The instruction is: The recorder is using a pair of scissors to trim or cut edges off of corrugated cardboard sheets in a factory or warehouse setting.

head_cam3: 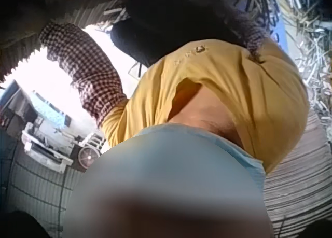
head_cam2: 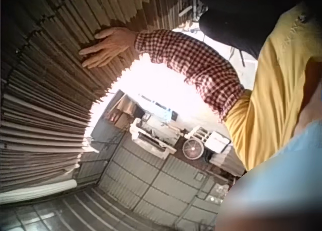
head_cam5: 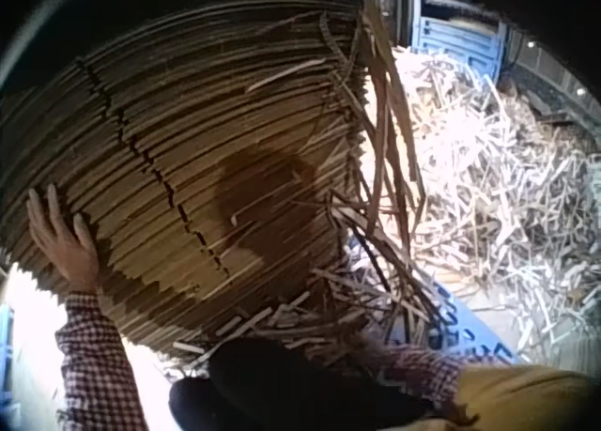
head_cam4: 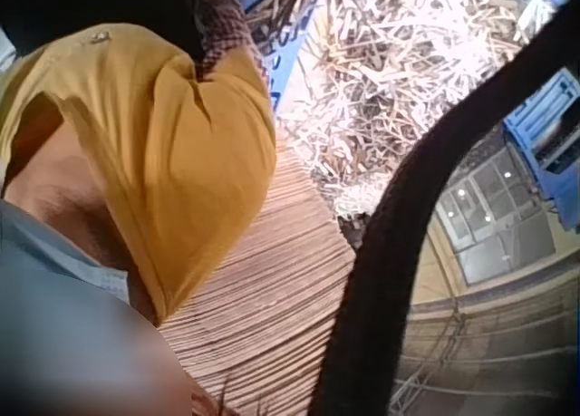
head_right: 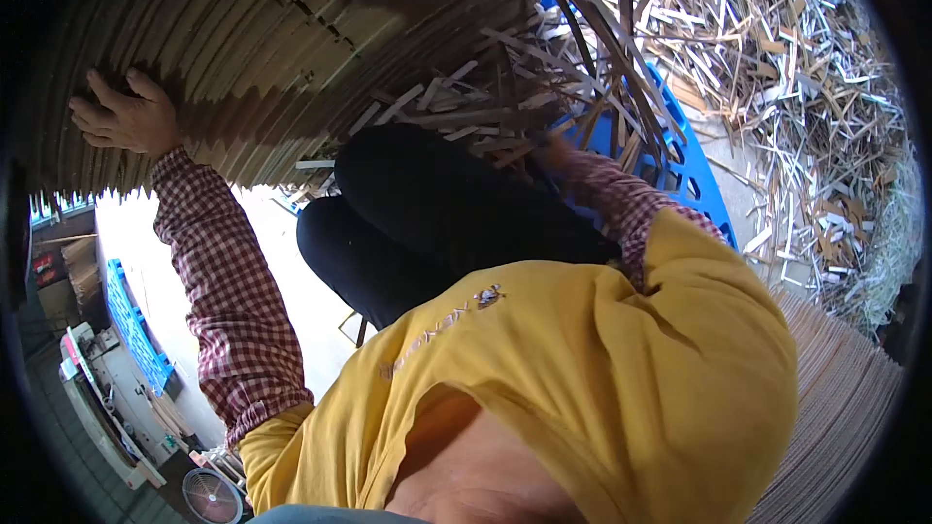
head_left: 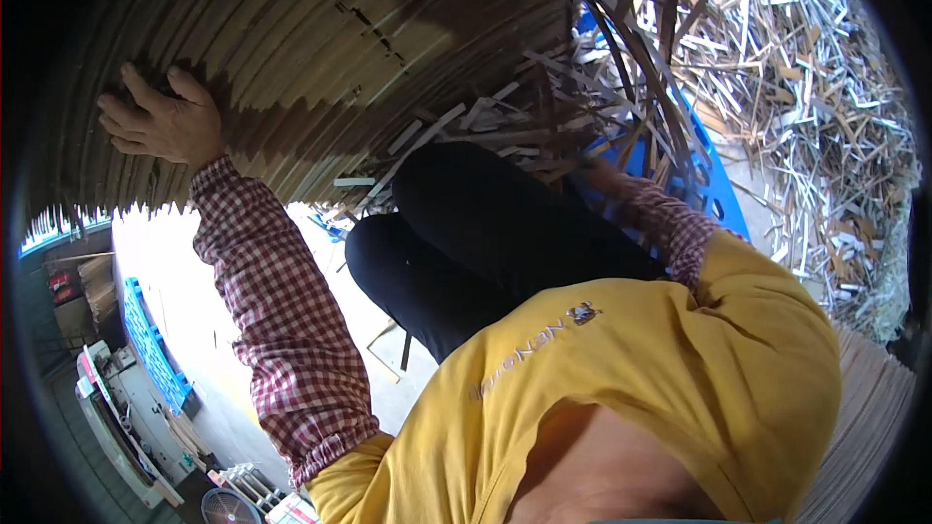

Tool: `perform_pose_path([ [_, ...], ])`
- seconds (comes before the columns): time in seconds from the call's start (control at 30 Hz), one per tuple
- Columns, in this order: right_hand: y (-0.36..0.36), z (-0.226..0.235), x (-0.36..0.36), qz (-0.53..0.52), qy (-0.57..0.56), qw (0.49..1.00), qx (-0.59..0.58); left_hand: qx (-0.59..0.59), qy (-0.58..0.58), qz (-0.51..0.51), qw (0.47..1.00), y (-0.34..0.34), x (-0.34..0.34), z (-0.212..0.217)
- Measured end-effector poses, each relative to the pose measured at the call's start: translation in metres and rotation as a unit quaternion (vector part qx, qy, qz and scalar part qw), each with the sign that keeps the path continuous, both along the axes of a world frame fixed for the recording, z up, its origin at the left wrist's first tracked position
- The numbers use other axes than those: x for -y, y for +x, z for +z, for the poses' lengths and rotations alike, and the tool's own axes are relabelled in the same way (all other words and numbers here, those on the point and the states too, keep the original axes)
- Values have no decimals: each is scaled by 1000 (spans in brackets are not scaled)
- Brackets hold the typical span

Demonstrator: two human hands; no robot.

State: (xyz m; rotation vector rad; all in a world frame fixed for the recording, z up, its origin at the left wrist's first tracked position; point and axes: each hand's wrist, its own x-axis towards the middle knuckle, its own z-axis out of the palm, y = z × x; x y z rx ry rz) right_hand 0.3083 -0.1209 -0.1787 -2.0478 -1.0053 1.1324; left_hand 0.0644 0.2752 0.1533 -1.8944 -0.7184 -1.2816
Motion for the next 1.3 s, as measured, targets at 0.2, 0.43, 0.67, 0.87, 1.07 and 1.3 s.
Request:
perform_pose_path([
  [0.2, 45, 66, -1, 223, -74, 971, -50, 3, 2, -17, 1000, 6, -4, -3],
  [0.43, -15, 113, -175, 133, 86, 981, -116, -5, -18, -2, 1000, -1, 2, -4],
  [0.67, -37, 56, -222, 96, 169, 976, -103, -7, -2, 1, 1000, -1, 1, -3],
  [0.87, -46, 29, -163, -36, 144, 989, -27, -11, -20, -14, 1000, 10, -1, -3],
  [1.07, 33, 32, 46, 75, -177, 977, -90, -13, -5, 6, 1000, -3, 3, -3],
  [1.3, -11, 89, -121, 180, 33, 981, -61, -12, 0, 2, 1000, 0, -2, -5],
])
